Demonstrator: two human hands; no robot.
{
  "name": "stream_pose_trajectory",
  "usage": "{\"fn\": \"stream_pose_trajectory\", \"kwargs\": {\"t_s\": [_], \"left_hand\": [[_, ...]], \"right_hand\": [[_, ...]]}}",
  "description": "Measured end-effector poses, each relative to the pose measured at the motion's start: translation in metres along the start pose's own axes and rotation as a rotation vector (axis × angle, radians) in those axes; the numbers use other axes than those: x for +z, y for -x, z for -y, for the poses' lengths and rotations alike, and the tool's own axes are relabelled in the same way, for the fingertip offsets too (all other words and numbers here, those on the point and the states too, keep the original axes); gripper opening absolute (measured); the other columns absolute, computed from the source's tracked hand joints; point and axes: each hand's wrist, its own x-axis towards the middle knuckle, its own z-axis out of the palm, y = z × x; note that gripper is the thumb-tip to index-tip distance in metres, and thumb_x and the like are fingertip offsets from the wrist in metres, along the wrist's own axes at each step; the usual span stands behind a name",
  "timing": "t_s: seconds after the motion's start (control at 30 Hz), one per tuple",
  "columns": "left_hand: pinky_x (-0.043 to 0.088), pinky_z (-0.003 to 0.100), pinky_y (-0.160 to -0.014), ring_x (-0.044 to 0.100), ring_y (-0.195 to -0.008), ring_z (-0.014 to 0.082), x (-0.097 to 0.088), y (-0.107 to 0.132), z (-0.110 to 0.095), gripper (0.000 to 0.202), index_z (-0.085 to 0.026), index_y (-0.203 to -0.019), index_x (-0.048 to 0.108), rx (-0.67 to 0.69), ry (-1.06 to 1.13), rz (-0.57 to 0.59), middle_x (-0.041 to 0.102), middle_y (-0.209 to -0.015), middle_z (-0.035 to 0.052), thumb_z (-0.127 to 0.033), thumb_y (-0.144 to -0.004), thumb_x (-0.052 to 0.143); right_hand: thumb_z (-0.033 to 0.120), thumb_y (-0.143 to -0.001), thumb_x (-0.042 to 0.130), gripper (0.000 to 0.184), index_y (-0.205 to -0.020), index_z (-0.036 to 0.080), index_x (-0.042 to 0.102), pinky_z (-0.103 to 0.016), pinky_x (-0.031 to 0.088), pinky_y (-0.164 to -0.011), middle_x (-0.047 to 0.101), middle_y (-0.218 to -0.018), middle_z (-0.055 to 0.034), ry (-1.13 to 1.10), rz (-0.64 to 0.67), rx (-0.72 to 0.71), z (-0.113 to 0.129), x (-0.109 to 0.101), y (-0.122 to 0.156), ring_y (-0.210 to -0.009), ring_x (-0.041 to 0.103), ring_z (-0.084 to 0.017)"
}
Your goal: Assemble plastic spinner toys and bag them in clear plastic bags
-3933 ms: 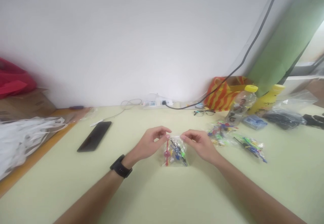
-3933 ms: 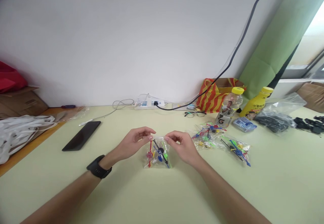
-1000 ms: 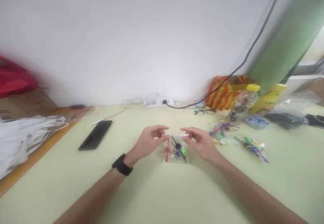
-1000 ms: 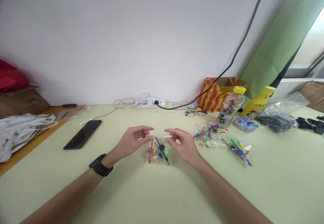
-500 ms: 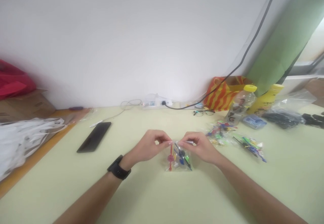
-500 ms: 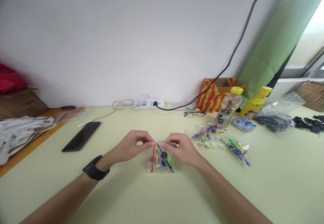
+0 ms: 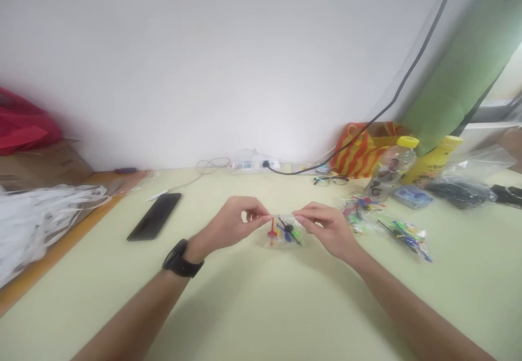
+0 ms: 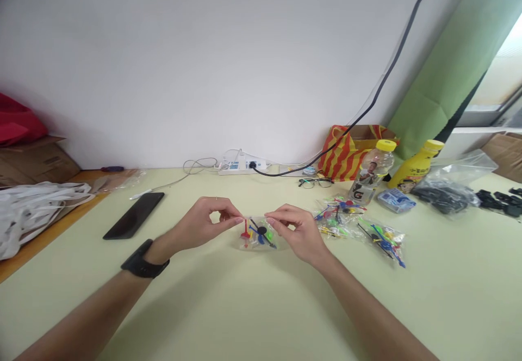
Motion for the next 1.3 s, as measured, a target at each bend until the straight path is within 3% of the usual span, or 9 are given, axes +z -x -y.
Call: {"fn": "stream_pose_trajectory", "kwargs": {"t_s": [0.17, 0.3, 0.47, 0.63, 0.8, 0.9, 1.0, 1.13, 1.3], "left_hand": [[0.046, 0.029, -0.072, 0.064, -0.084, 0.0164, 0.01, 0.003, 0.015, 0.017, -0.023, -0.089, 0.074, 0.224, -0.381, -0.25, 0.073, -0.093, 0.0027, -0.03, -0.099, 0.062], [0.045, 0.032, -0.074, 0.063, -0.08, 0.0173, 0.022, 0.007, 0.026, 0.02, -0.022, -0.091, 0.072, 0.248, -0.57, -0.161, 0.072, -0.093, 0.0032, -0.026, -0.102, 0.056], [0.047, 0.032, -0.077, 0.067, -0.088, 0.0201, 0.038, 0.015, 0.031, 0.012, -0.022, -0.102, 0.07, 0.061, -0.444, 0.028, 0.071, -0.102, 0.0036, -0.031, -0.097, 0.062], [0.048, 0.03, -0.075, 0.066, -0.088, 0.0186, 0.046, 0.02, 0.036, 0.017, -0.023, -0.098, 0.069, -0.046, -0.264, 0.029, 0.069, -0.1, 0.0026, -0.029, -0.099, 0.054], [0.048, 0.028, -0.073, 0.064, -0.087, 0.0179, 0.048, 0.022, 0.039, 0.018, -0.025, -0.103, 0.069, -0.08, -0.216, 0.017, 0.068, -0.1, 0.0019, -0.03, -0.1, 0.053], [0.048, 0.028, -0.075, 0.064, -0.09, 0.0184, 0.048, 0.022, 0.04, 0.018, -0.025, -0.104, 0.069, -0.089, -0.214, 0.025, 0.067, -0.1, 0.0019, -0.031, -0.1, 0.052], [0.049, 0.029, -0.076, 0.064, -0.09, 0.0186, 0.049, 0.023, 0.04, 0.019, -0.024, -0.105, 0.069, -0.084, -0.211, 0.016, 0.067, -0.101, 0.0024, -0.031, -0.1, 0.052], [0.051, 0.031, -0.082, 0.064, -0.091, 0.0185, 0.05, 0.025, 0.034, 0.025, -0.026, -0.121, 0.066, -0.071, -0.147, -0.02, 0.068, -0.112, 0.0033, -0.032, -0.099, 0.056], [0.051, 0.032, -0.094, 0.064, -0.105, 0.0193, 0.054, 0.024, 0.017, 0.027, -0.025, -0.122, 0.066, 0.02, 0.008, 0.014, 0.069, -0.119, 0.0053, -0.026, -0.103, 0.047]], "right_hand": [[0.011, -0.099, 0.058, 0.022, -0.111, 0.02, 0.074, -0.026, 0.049, -0.063, 0.072, -0.093, -0.007, 0.407, -0.12, -0.473, -0.007, 0.016, 0.013, -0.072, 0.064, -0.014], [0.005, -0.098, 0.053, 0.021, -0.102, 0.017, 0.069, -0.031, 0.044, -0.062, 0.069, -0.081, -0.0056, 0.763, -0.005, -0.726, -0.011, 0.027, 0.02, -0.068, 0.059, -0.015], [0.003, -0.096, 0.042, 0.032, -0.078, 0.019, 0.063, -0.033, 0.042, -0.065, 0.063, -0.078, -0.0063, 0.932, 0.271, -0.482, -0.027, 0.03, 0.014, -0.069, 0.057, -0.018], [0.003, -0.09, 0.048, 0.024, -0.08, 0.019, 0.063, -0.032, 0.041, -0.067, 0.065, -0.09, -0.0097, 0.988, 0.241, -0.078, -0.046, 0.008, 0.002, -0.079, 0.061, -0.021], [0.021, -0.096, 0.051, 0.019, -0.081, 0.018, 0.064, -0.033, 0.042, -0.067, 0.065, -0.096, -0.0105, 1.106, 0.183, 0.192, -0.053, -0.021, -0.002, -0.082, 0.064, -0.023], [0.023, -0.096, 0.052, 0.017, -0.095, 0.017, 0.068, -0.038, 0.047, -0.077, 0.068, -0.104, -0.0135, 1.118, 0.118, 0.173, -0.053, -0.022, -0.002, -0.093, 0.066, -0.028], [0.023, -0.096, 0.052, 0.029, -0.121, 0.016, 0.064, -0.044, 0.048, -0.093, 0.069, -0.117, -0.016, 0.987, 0.04, -0.001, -0.048, -0.01, 0.002, -0.109, 0.064, -0.032], [0.021, -0.096, 0.053, 0.031, -0.127, 0.021, 0.059, -0.044, 0.048, -0.099, 0.068, -0.126, -0.0126, 0.603, 0.245, -0.202, -0.026, 0.017, 0.016, -0.112, 0.063, -0.028], [0.015, -0.092, 0.054, 0.033, -0.123, 0.024, 0.047, -0.037, 0.051, -0.089, 0.064, -0.117, -0.0075, 0.157, 0.376, -0.024, 0.0, 0.043, 0.031, -0.103, 0.061, -0.022]]}}
